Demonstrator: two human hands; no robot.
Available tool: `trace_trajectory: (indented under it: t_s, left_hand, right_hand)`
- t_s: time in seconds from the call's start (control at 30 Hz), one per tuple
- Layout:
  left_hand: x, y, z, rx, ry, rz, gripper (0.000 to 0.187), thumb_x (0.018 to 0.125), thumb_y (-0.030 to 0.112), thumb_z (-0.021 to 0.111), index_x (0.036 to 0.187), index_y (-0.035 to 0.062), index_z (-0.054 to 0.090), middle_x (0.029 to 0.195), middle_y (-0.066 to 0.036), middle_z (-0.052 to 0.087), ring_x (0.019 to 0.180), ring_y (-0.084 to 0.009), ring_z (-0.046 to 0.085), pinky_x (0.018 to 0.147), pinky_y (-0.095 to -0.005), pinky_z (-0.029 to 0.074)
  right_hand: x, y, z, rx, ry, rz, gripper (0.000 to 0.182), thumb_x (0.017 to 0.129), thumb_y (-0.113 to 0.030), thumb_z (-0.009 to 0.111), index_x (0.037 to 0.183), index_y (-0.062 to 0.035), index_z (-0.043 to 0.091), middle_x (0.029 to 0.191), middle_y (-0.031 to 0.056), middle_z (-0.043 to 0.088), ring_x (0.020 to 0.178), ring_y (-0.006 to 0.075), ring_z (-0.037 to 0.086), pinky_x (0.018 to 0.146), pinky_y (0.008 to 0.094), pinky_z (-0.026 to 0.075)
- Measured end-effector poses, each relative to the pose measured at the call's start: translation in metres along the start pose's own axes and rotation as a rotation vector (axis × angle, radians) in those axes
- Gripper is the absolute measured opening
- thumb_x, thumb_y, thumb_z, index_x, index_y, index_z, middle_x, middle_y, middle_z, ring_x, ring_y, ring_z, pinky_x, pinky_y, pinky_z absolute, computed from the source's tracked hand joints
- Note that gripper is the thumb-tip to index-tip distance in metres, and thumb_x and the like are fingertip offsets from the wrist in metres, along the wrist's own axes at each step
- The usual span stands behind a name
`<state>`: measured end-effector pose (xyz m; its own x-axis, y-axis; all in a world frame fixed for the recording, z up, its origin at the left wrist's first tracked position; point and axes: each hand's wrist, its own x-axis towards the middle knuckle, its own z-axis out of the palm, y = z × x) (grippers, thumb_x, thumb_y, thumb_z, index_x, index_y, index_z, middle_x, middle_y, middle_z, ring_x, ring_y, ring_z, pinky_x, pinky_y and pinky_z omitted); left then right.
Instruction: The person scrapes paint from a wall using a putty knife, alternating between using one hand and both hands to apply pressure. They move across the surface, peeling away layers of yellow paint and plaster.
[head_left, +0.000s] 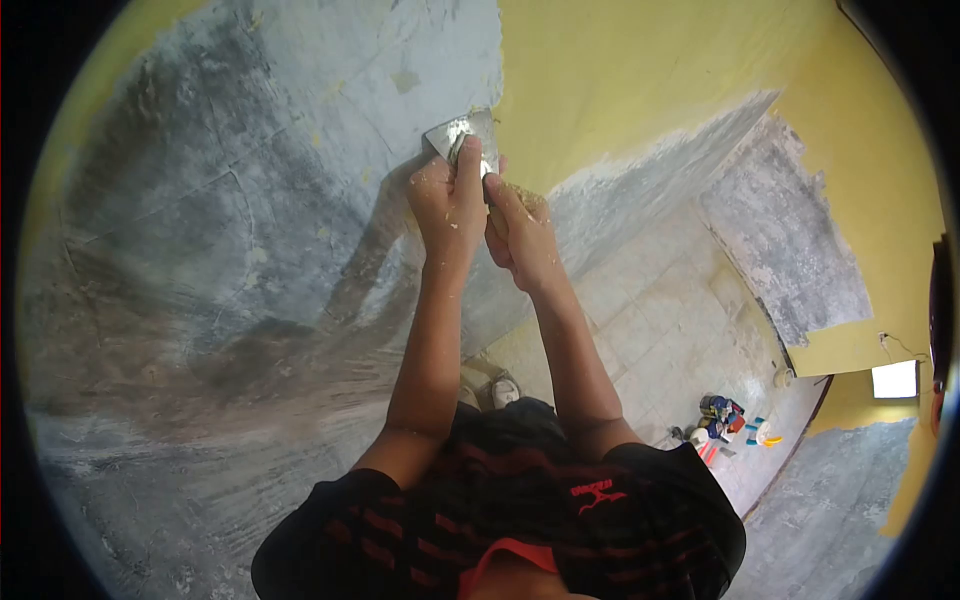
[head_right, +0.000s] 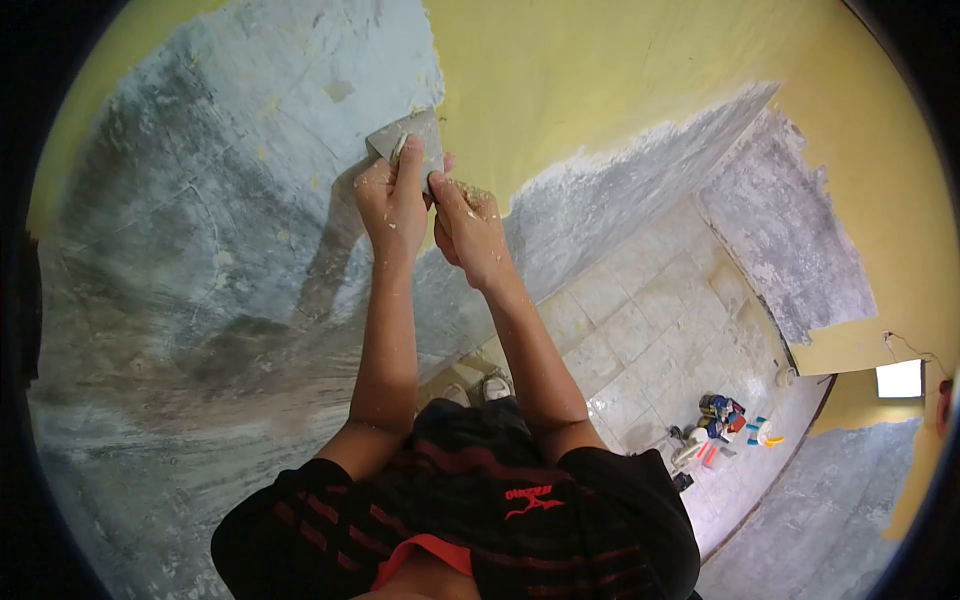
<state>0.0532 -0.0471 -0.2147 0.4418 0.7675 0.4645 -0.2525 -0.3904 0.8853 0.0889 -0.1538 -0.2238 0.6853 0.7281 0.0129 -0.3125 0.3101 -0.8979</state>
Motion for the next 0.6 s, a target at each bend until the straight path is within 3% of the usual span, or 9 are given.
trace_trajectory:
  t_s: [0.1, 0.17, 0.23, 0.3, 0.37, 0.43, 0.47, 0.6]
  left_hand:
    - [0.004, 0.008, 0.001, -0.039, 0.011, 0.035, 0.054, 0.108, 0.028, 0.069, 0.062, 0.0051, 0.053, 0.057, 0.005, 0.049, 0.052, -0.0031, 0.044, 0.045, -0.0268, 0.031]
    - [0.015, 0.04, 0.0, -0.149, 0.039, 0.006, 0.052, 0.108, 0.029, 0.067, 0.067, -0.0034, 0.06, 0.056, 0.003, 0.052, 0.055, -0.0055, 0.042, 0.049, -0.0319, 0.034]
    - [0.021, 0.053, -0.005, -0.12, 0.038, 0.06, 0.051, 0.109, 0.028, 0.066, 0.069, -0.0033, 0.062, 0.058, 0.002, 0.057, 0.055, -0.0058, 0.045, 0.048, -0.0317, 0.034]
    - [0.0, 0.063, -0.008, -0.309, 0.059, -0.1, 0.051, 0.109, 0.029, 0.065, 0.069, -0.004, 0.063, 0.059, 0.0, 0.061, 0.054, -0.0064, 0.048, 0.047, -0.0328, 0.036]
    - [-0.012, 0.038, -0.013, -0.308, 0.036, -0.133, 0.055, 0.109, 0.029, 0.066, 0.065, -0.0039, 0.06, 0.056, -0.002, 0.061, 0.053, -0.0073, 0.051, 0.047, -0.0341, 0.037]
    - [-0.017, 0.007, -0.018, -0.018, -0.044, -0.027, 0.052, 0.11, 0.03, 0.065, 0.066, 0.0039, 0.053, 0.062, 0.004, 0.054, 0.055, -0.0045, 0.048, 0.046, -0.0265, 0.038]
    - [-0.02, 0.001, -0.014, 0.028, -0.01, 0.004, 0.054, 0.109, 0.032, 0.067, 0.065, 0.0057, 0.05, 0.06, 0.005, 0.049, 0.054, -0.0043, 0.046, 0.045, -0.0269, 0.037]
    - [-0.019, 0.003, -0.014, -0.039, -0.008, -0.049, 0.055, 0.108, 0.033, 0.068, 0.064, 0.006, 0.05, 0.059, 0.006, 0.047, 0.052, -0.0044, 0.044, 0.045, -0.0274, 0.037]
  right_hand:
    - [0.008, -0.009, 0.007, -0.01, -0.006, -0.065, 0.045, 0.113, -0.037, 0.057, 0.077, -0.0099, 0.057, 0.055, -0.0066, 0.042, 0.044, 0.0039, 0.035, 0.04, 0.025, 0.025]
    - [0.007, -0.022, 0.015, -0.039, -0.028, -0.143, 0.046, 0.113, -0.037, 0.058, 0.075, -0.0105, 0.055, 0.054, -0.0066, 0.043, 0.044, 0.0036, 0.035, 0.041, 0.0248, 0.025]
    - [0.009, -0.037, 0.025, -0.096, -0.094, -0.178, 0.047, 0.113, -0.037, 0.057, 0.074, -0.0101, 0.056, 0.054, -0.0065, 0.044, 0.044, 0.0032, 0.035, 0.041, 0.0249, 0.026]
    - [-0.001, -0.028, 0.021, -0.149, -0.085, -0.151, 0.047, 0.113, -0.038, 0.057, 0.075, -0.0095, 0.058, 0.053, -0.0065, 0.045, 0.044, 0.003, 0.036, 0.041, 0.0253, 0.026]
    - [-0.015, -0.015, 0.016, -0.133, -0.02, -0.06, 0.046, 0.113, -0.037, 0.057, 0.076, -0.0092, 0.06, 0.053, -0.0065, 0.045, 0.043, 0.0033, 0.037, 0.041, 0.0253, 0.026]
    - [-0.018, -0.001, 0.008, -0.083, -0.016, -0.015, 0.045, 0.112, -0.037, 0.058, 0.078, -0.0085, 0.062, 0.053, -0.0066, 0.044, 0.043, 0.0037, 0.037, 0.041, 0.0253, 0.026]
    - [-0.018, 0.002, 0.008, -0.04, 0.005, -0.02, 0.044, 0.112, -0.036, 0.057, 0.079, -0.0082, 0.063, 0.053, -0.0068, 0.044, 0.043, 0.0038, 0.036, 0.041, 0.0254, 0.026]
    - [-0.014, 0.004, 0.005, -0.035, 0.007, -0.017, 0.042, 0.113, -0.035, 0.056, 0.081, -0.0082, 0.062, 0.055, -0.0078, 0.042, 0.043, 0.0034, 0.035, 0.04, 0.025, 0.026]
